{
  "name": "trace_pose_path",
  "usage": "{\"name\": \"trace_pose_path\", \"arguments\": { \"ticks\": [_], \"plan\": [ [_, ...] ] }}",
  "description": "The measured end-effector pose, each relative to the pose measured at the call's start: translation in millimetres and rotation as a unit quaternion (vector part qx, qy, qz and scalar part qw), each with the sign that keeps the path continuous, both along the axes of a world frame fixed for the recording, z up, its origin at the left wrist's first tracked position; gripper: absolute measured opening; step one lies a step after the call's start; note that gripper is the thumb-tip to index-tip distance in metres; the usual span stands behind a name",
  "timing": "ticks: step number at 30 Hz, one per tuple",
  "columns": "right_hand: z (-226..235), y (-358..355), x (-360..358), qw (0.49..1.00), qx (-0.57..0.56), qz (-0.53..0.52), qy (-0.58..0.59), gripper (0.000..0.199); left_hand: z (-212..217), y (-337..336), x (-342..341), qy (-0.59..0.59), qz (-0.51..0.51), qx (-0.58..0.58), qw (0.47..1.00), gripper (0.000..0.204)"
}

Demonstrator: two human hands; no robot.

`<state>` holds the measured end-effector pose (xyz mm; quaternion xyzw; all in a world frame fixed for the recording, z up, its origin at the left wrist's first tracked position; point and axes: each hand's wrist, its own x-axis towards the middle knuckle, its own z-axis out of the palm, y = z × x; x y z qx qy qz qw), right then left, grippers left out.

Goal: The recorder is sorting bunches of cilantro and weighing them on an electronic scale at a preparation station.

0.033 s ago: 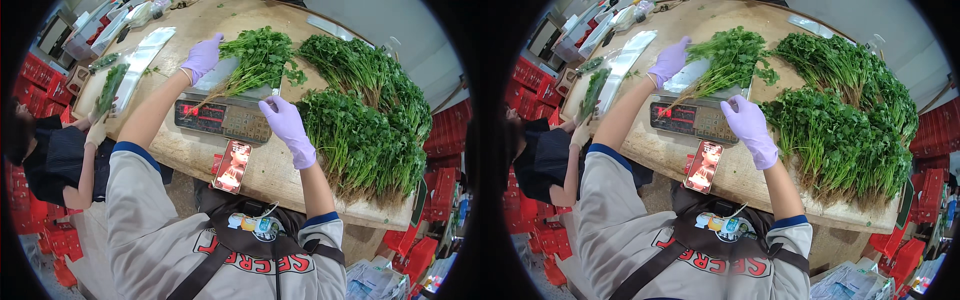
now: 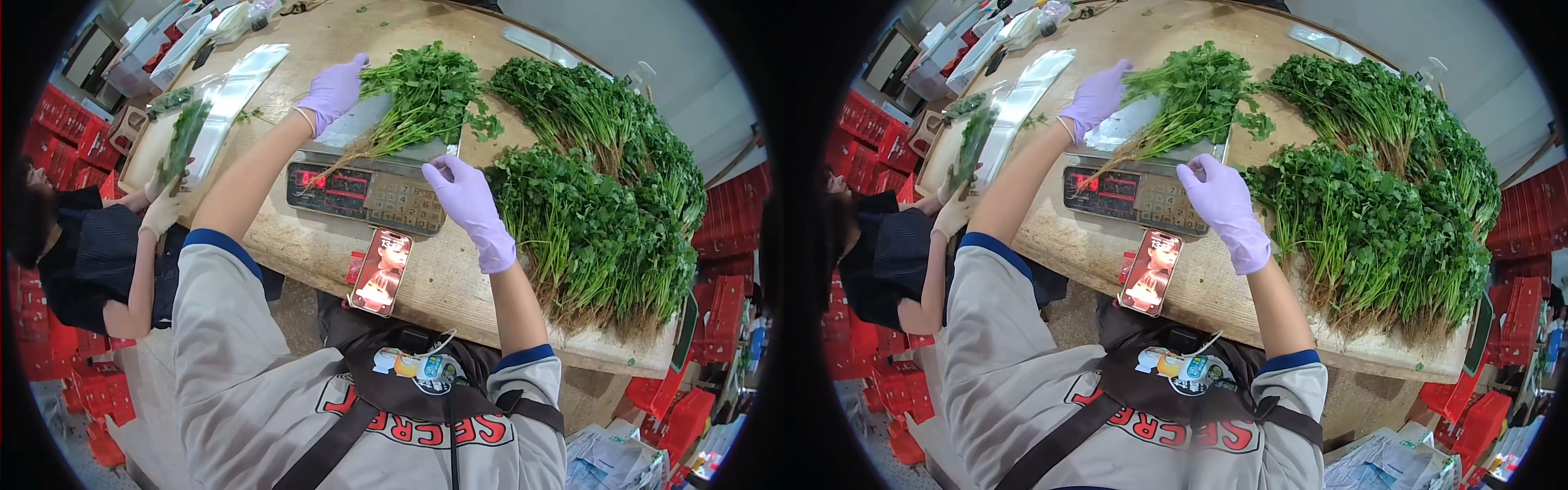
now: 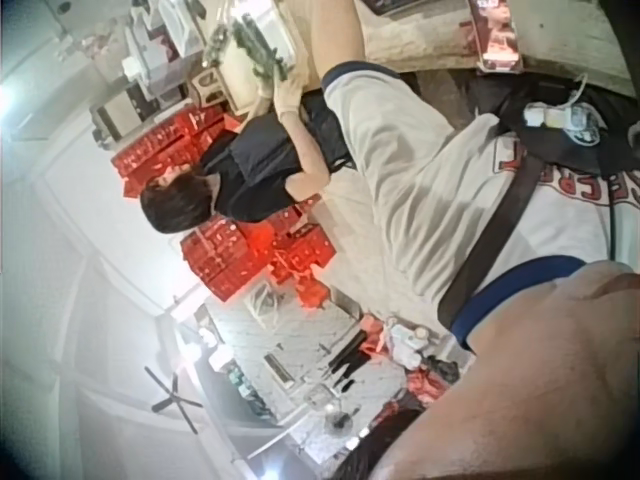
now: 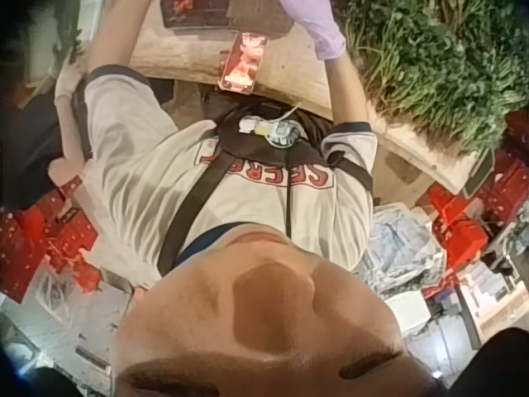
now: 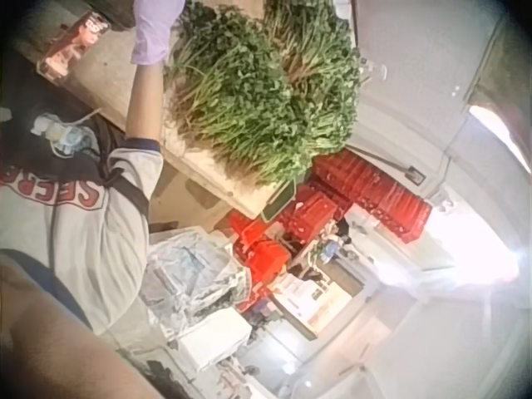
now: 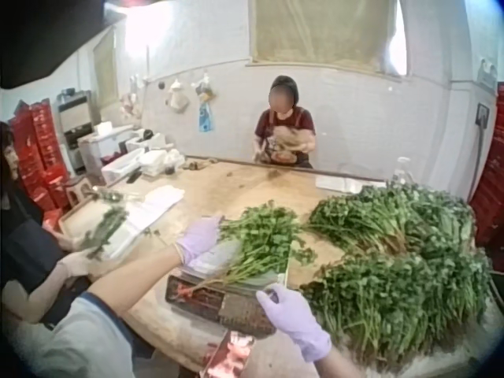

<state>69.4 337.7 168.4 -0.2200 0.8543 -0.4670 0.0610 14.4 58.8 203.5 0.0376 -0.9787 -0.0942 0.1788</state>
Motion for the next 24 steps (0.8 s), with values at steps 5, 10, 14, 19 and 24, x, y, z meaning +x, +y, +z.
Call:
{"name": "trace_pose_path", "arguments": {
  "ticks": [5, 10, 14, 19, 24],
  "plan": [
    [-5.2, -6.7, -2.0, 0.996, -0.006, 0.066, -0.062, 0.036, -17.3, -37.5, -7.5, 0.058, -0.123, -0.06, 0.989, 0.03],
    [3.0, 7.9, -11.3, 0.957, -0.13, 0.087, -0.243, 0.035, 46.8, -3.6, -5.9, 0.349, 0.001, 0.173, 0.921, 0.039],
    [39.1, -4.4, -15.0, 0.912, -0.294, 0.111, -0.262, 0.042, 57.9, 75.4, 25.5, 0.234, -0.166, 0.076, 0.955, 0.034],
    [44.5, 21.3, -27.2, 0.781, -0.54, 0.004, -0.315, 0.029, 23.1, 132.8, 71.6, -0.015, -0.353, 0.27, 0.896, 0.047],
    [26.9, 111.9, -28.1, 0.69, -0.67, -0.07, -0.266, 0.023, 1.1, -8.9, -1.8, 0.009, -0.059, 0.361, 0.931, 0.065]
  ]
}}
